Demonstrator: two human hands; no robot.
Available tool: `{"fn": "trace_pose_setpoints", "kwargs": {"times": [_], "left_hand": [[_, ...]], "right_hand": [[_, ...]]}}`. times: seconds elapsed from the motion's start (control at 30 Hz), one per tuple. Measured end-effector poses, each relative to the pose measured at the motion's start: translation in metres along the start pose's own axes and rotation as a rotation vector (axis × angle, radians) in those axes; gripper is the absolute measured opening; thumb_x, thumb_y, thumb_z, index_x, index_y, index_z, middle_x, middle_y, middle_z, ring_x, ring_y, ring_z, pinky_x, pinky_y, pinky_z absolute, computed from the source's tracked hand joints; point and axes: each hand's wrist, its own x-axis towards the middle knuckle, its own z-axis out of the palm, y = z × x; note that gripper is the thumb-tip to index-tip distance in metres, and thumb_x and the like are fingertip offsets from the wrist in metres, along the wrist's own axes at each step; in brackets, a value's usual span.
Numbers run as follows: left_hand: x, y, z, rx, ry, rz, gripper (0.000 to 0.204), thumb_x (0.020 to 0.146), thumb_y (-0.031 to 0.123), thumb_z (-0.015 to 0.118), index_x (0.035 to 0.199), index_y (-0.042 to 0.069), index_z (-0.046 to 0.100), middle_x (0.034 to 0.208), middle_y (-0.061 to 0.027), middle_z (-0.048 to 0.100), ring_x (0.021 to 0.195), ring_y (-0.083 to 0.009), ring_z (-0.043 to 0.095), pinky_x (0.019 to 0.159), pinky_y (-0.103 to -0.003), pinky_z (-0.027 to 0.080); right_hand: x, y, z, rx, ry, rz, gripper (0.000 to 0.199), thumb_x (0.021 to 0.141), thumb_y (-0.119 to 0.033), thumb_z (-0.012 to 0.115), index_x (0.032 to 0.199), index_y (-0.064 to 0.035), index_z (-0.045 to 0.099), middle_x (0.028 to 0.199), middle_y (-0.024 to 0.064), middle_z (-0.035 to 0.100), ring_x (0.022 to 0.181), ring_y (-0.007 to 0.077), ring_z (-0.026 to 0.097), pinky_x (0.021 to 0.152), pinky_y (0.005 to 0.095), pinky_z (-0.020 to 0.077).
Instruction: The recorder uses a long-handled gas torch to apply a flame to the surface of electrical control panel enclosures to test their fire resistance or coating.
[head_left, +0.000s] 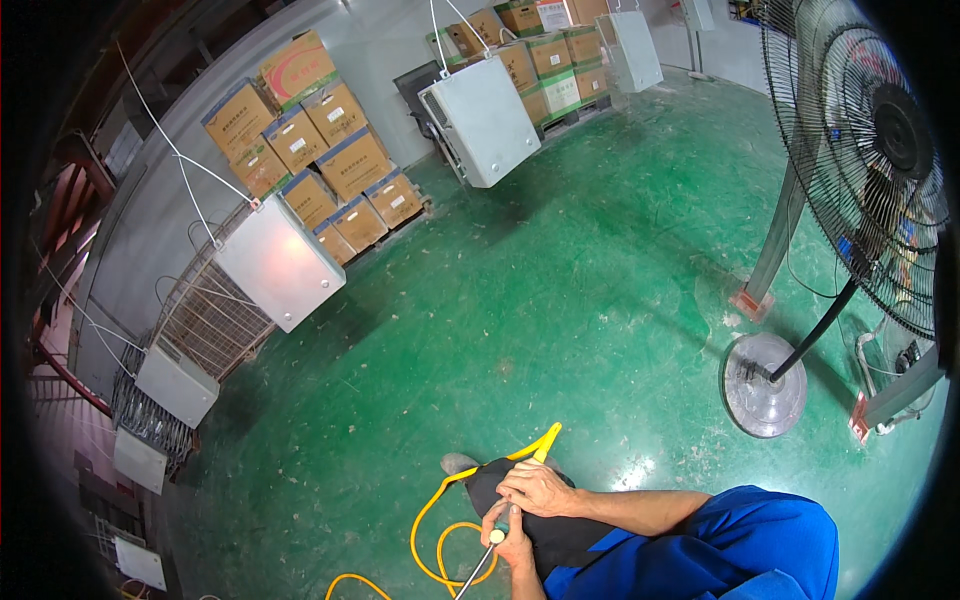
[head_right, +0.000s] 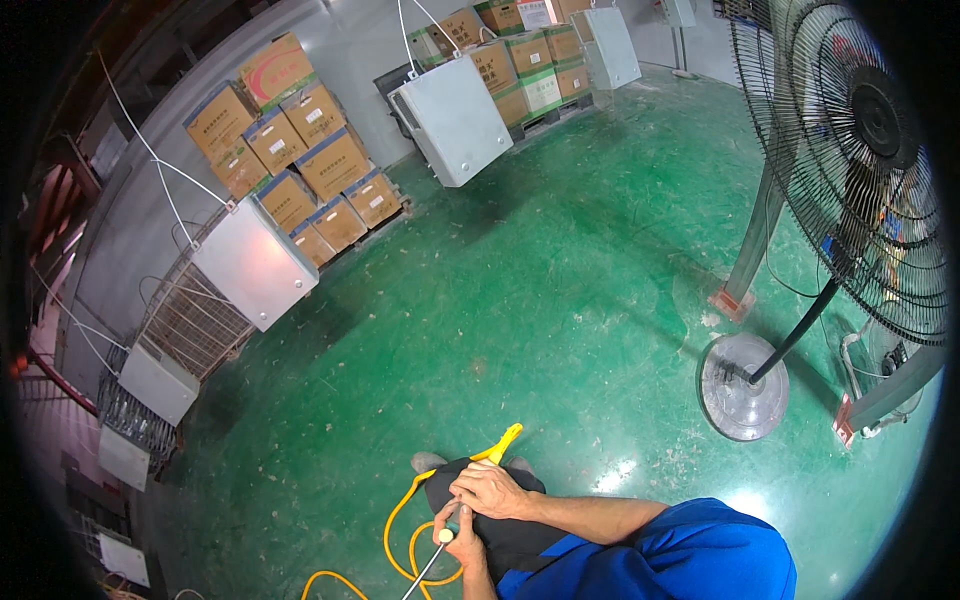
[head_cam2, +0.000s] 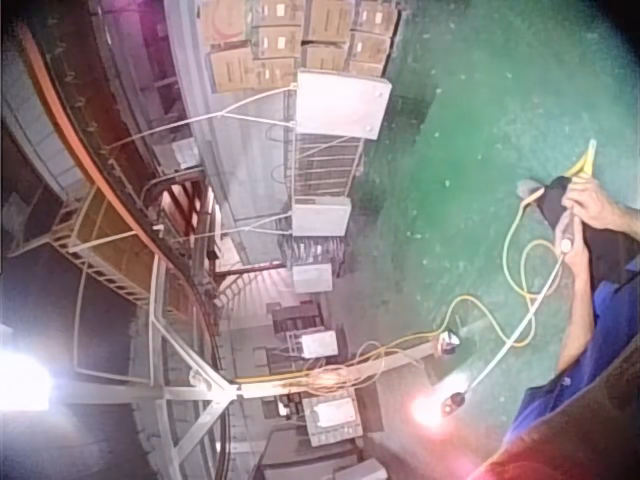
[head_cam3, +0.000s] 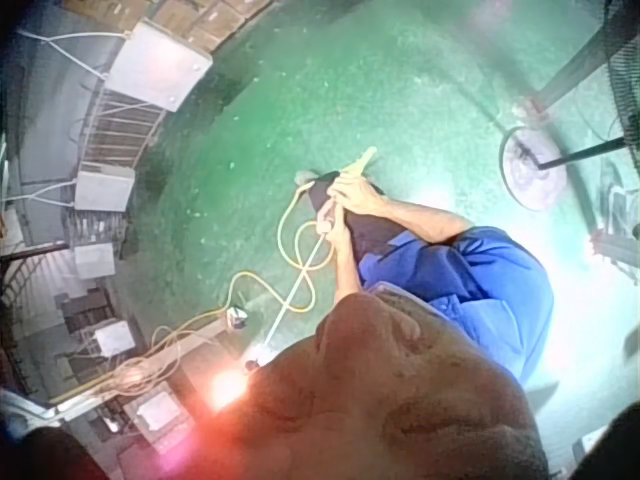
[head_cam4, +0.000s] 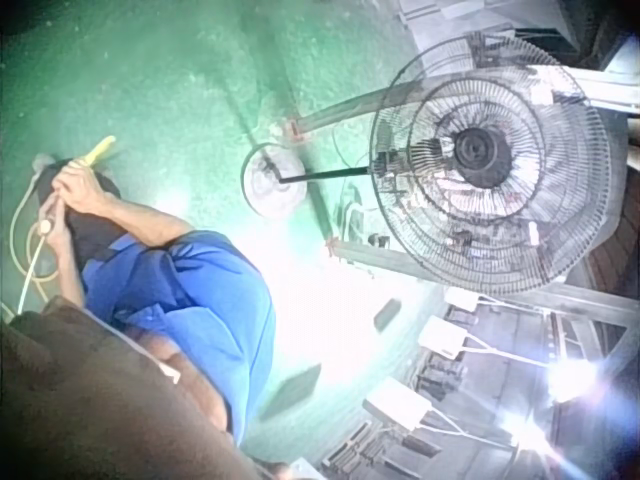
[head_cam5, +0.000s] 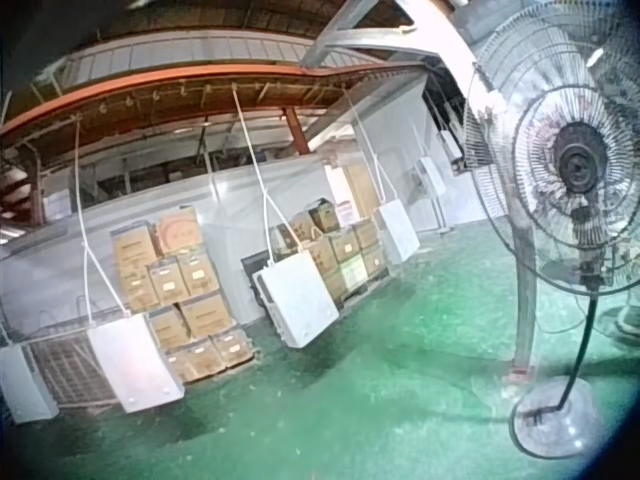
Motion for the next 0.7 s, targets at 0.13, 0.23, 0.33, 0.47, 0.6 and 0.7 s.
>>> {"fn": "trace_pose_setpoints", "kwargs": {"times": [0.13, 0.23, 0.33, 0.47, 0.6, 0.7], "left_hand": [[-0.0015, -0.0043, -0.0013, -0.018, 0.001, -0.019, 0.019, 0.09, 0.001, 0.076, 0.105, -0.005, 0.065, 0.109, -0.0184, 0.073, 0.091, -0.0214, 0.068, 0.081, -0.034, 0.057], [-0.0018, -0.0042, -0.001, -0.026, 0.001, -0.034, 0.019, 0.09, 0.0, 0.075, 0.104, -0.005, 0.065, 0.109, -0.0182, 0.073, 0.09, -0.0209, 0.067, 0.081, -0.034, 0.057], [-0.002, -0.0044, -0.0006, -0.02, 0.004, -0.038, 0.019, 0.09, -0.001, 0.075, 0.104, -0.005, 0.065, 0.109, -0.0179, 0.073, 0.092, -0.0212, 0.068, 0.081, -0.034, 0.057], [-0.0009, -0.0033, -0.0003, 0.005, 0.002, 0.004, 0.019, 0.089, -0.001, 0.075, 0.105, -0.005, 0.065, 0.109, -0.0177, 0.073, 0.095, -0.0226, 0.068, 0.083, -0.035, 0.058], [-0.0016, -0.0046, -0.0021, 0.017, -0.012, 0.01, 0.019, 0.089, -0.001, 0.075, 0.106, -0.005, 0.065, 0.11, -0.0182, 0.073, 0.097, -0.0231, 0.068, 0.084, -0.036, 0.058], [-0.0017, -0.0059, -0.0034, 0.003, -0.021, -0.004, 0.02, 0.09, -0.001, 0.074, 0.107, -0.005, 0.065, 0.111, -0.0184, 0.072, 0.096, -0.0228, 0.067, 0.084, -0.035, 0.058]], "right_hand": [[0.0, -0.0006, -0.0004, 0.002, 0.001, -0.005, 0.016, 0.093, -0.017, 0.064, 0.096, -0.0036, 0.073, 0.088, 0.0107, 0.07, 0.086, 0.0309, 0.066, 0.081, 0.0437, 0.0502], [-0.0001, -0.001, -0.0011, 0.0, -0.001, -0.004, 0.016, 0.094, -0.017, 0.065, 0.096, -0.0036, 0.073, 0.088, 0.0109, 0.07, 0.086, 0.0309, 0.066, 0.081, 0.0435, 0.05], [0.0003, -0.0012, -0.0012, -0.004, 0.008, -0.011, 0.016, 0.094, -0.017, 0.065, 0.096, -0.0035, 0.073, 0.088, 0.0111, 0.069, 0.086, 0.031, 0.066, 0.081, 0.0434, 0.0499], [0.0001, -0.0013, -0.0007, -0.007, 0.013, -0.015, 0.016, 0.094, -0.017, 0.066, 0.096, -0.0033, 0.073, 0.087, 0.0113, 0.069, 0.085, 0.0312, 0.066, 0.08, 0.0435, 0.05], [0.0001, -0.0017, -0.0011, -0.008, 0.007, -0.007, 0.017, 0.095, -0.018, 0.065, 0.096, -0.0035, 0.073, 0.088, 0.0113, 0.069, 0.085, 0.0312, 0.066, 0.08, 0.0436, 0.05], [0.0, -0.0019, -0.0019, -0.01, -0.001, -0.005, 0.018, 0.095, -0.019, 0.064, 0.096, -0.0036, 0.073, 0.088, 0.0113, 0.069, 0.086, 0.0312, 0.066, 0.08, 0.0436, 0.05]]}}
